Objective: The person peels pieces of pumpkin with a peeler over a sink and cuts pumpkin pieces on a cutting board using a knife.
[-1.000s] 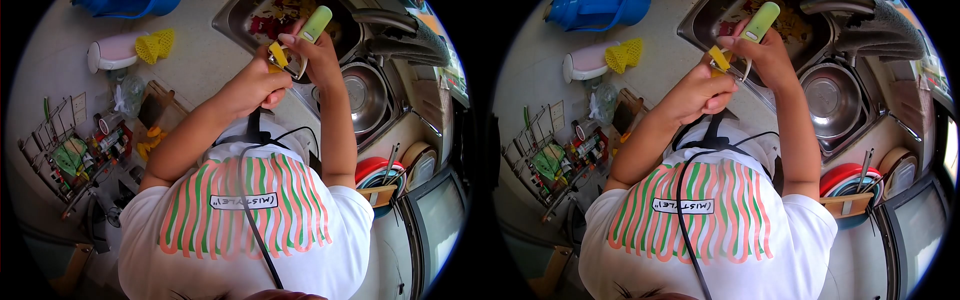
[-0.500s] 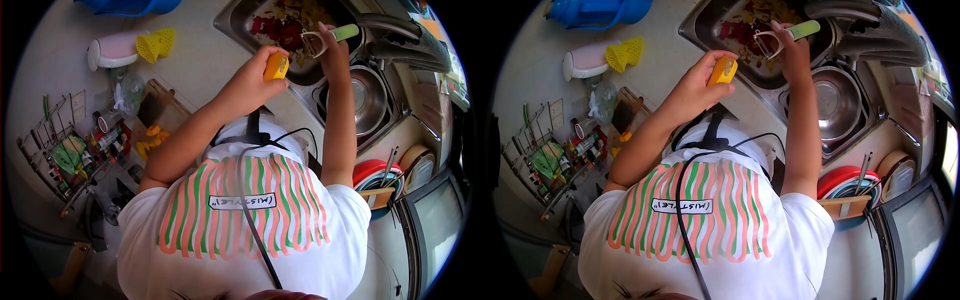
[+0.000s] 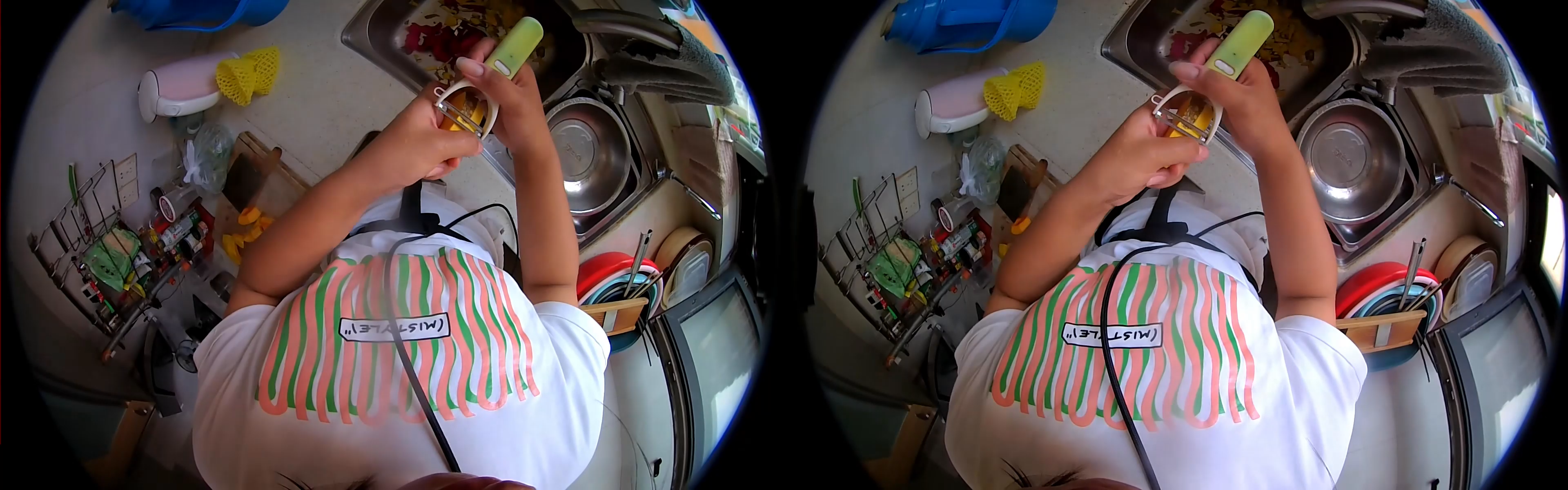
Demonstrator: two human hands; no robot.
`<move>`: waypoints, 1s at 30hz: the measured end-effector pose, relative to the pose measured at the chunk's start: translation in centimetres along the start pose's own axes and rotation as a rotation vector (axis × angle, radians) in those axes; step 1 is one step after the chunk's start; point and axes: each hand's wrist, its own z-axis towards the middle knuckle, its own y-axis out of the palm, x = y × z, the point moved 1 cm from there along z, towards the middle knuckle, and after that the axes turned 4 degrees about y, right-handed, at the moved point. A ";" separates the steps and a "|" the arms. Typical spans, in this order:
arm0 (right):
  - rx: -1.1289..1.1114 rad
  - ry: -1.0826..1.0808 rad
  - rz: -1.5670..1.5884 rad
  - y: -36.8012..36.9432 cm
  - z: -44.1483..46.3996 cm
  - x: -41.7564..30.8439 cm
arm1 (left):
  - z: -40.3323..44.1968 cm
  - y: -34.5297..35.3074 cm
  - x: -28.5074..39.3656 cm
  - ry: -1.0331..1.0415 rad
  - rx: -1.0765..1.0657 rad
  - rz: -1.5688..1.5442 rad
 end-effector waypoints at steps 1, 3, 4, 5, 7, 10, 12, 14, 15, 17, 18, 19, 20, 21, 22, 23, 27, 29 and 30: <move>-0.011 -0.004 0.030 -0.1 0.0 0.2 | -0.1 0.0 0.1 -0.008 -0.017 0.006; -0.027 -0.010 0.068 0.0 -0.1 0.3 | -0.2 0.0 0.3 -0.026 -0.052 0.020; -0.032 -0.010 0.078 0.2 -0.3 0.2 | -0.2 0.1 0.3 -0.015 -0.034 0.008; -0.037 -0.010 0.087 0.3 -0.3 0.2 | -0.4 0.3 0.3 -0.004 -0.016 -0.004; -0.026 -0.018 0.096 0.4 -0.2 0.1 | -0.8 0.5 0.1 0.015 -0.011 -0.028; 0.168 -0.066 0.055 -0.6 1.0 0.7 | -2.2 0.8 0.4 0.025 -0.094 -0.054; 0.223 -0.039 0.097 -2.2 1.7 1.3 | -3.2 1.6 2.0 0.015 -0.201 -0.052; 0.024 -0.071 0.295 -4.0 1.5 1.1 | -3.2 1.8 2.5 0.000 -0.135 0.000; 0.047 -0.107 0.349 -4.0 1.4 1.5 | -3.3 1.8 2.5 -0.007 -0.095 0.024; 0.196 -0.192 0.368 -4.0 1.5 1.9 | -2.7 0.9 1.0 -0.007 -0.015 0.004; 0.219 -0.196 0.358 -3.9 1.4 1.4 | -2.6 0.6 0.8 -0.025 0.001 -0.017; 0.196 -0.147 0.343 -3.3 1.1 0.4 | -2.5 0.4 0.7 -0.047 0.018 -0.040; 0.172 -0.098 0.328 -2.7 0.8 -0.6 | -2.2 0.2 0.7 -0.037 0.017 -0.030; 0.114 -0.085 0.200 -1.9 0.6 -1.0 | -2.0 0.1 0.7 -0.025 0.022 -0.033; 0.057 -0.071 0.072 -1.0 0.2 -1.3 | -1.9 0.1 0.6 -0.014 0.026 -0.038; 0.016 -0.048 0.066 0.0 -0.5 -1.4 | -1.8 0.2 0.6 -0.002 0.028 -0.043; 0.022 -0.039 -0.039 1.2 -0.8 -1.3 | -1.6 0.9 1.0 0.028 0.000 -0.090; 0.018 -0.046 -0.021 1.1 -0.8 -1.3 | -1.5 0.6 0.8 0.012 0.001 -0.101; 0.008 -0.040 -0.014 1.1 -0.9 -1.3 | -1.6 0.7 0.8 0.020 0.003 -0.090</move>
